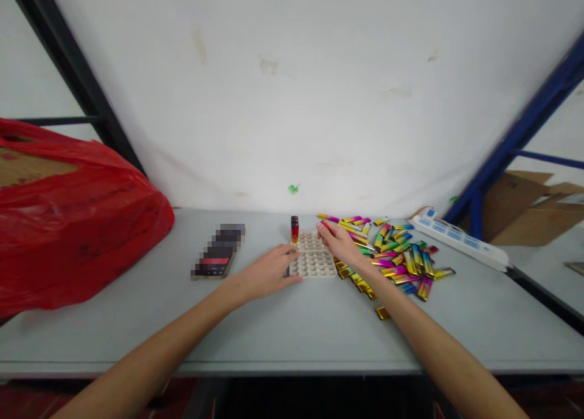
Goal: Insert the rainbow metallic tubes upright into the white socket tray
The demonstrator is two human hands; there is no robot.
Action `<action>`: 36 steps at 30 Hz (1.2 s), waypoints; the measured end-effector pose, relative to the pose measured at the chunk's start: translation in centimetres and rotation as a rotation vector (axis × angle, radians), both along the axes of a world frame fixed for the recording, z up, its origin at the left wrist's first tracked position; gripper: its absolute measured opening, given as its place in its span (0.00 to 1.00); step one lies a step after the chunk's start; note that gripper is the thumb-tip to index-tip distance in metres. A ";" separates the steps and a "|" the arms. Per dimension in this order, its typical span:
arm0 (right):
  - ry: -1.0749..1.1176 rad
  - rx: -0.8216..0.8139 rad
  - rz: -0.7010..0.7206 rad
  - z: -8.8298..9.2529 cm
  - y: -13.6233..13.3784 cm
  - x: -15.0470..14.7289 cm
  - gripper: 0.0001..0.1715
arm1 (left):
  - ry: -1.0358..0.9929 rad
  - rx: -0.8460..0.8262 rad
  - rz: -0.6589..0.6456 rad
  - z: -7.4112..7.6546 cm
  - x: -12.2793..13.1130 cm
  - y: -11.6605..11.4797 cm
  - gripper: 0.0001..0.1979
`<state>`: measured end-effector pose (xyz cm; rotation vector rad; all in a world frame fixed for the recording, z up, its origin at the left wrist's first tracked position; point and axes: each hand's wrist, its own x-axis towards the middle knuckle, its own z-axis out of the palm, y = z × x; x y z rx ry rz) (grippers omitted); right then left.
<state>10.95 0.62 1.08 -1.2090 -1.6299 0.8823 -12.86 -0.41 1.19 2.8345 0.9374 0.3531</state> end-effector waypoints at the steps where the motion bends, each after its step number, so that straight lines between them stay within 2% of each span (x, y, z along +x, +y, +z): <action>1: -0.053 0.040 -0.039 -0.1 -0.1 -0.1 0.32 | -0.002 -0.001 0.001 0.0 0.0 0.0 0.27; 5: -0.135 0.127 -0.157 -0.1 -0.7 -0.8 0.33 | -0.012 -0.003 -0.001 0.0 0.0 0.1 0.27; 9: -0.157 0.134 -0.255 -0.1 -1.0 -1.5 0.30 | 0.024 -0.007 0.003 0.3 0.0 0.0 0.27; 13: -0.190 0.147 -0.274 -0.2 -0.9 -1.6 0.25 | 0.012 0.005 0.000 0.3 0.0 0.0 0.27; 16: -0.204 0.169 -0.285 -0.4 -0.6 -1.5 0.24 | 0.001 0.009 0.002 0.1 0.0 0.0 0.27; 22: -0.242 0.236 -0.212 -0.4 -0.6 -1.2 0.28 | 0.016 -0.011 0.016 0.1 0.1 -0.1 0.28; 26: -0.300 0.224 -0.026 0.1 -1.0 -1.1 0.22 | -0.002 -0.015 0.028 -0.1 0.1 -0.4 0.25; 28: -0.400 0.286 0.025 0.3 -0.8 -1.2 0.22 | -0.014 -0.012 0.021 -0.3 0.1 -0.6 0.22; 30: -0.551 0.408 0.003 0.4 -0.2 -1.2 0.23 | -0.014 0.005 0.014 -0.5 0.2 -0.9 0.21; 32: -0.670 0.459 -0.024 0.4 0.5 -1.3 0.23 | 0.002 0.038 0.018 -0.6 0.4 -1.3 0.21; 36: -0.668 0.365 -0.016 0.1 2.0 -1.5 0.21 | 0.066 0.104 0.012 -0.8 0.6 -2.0 0.22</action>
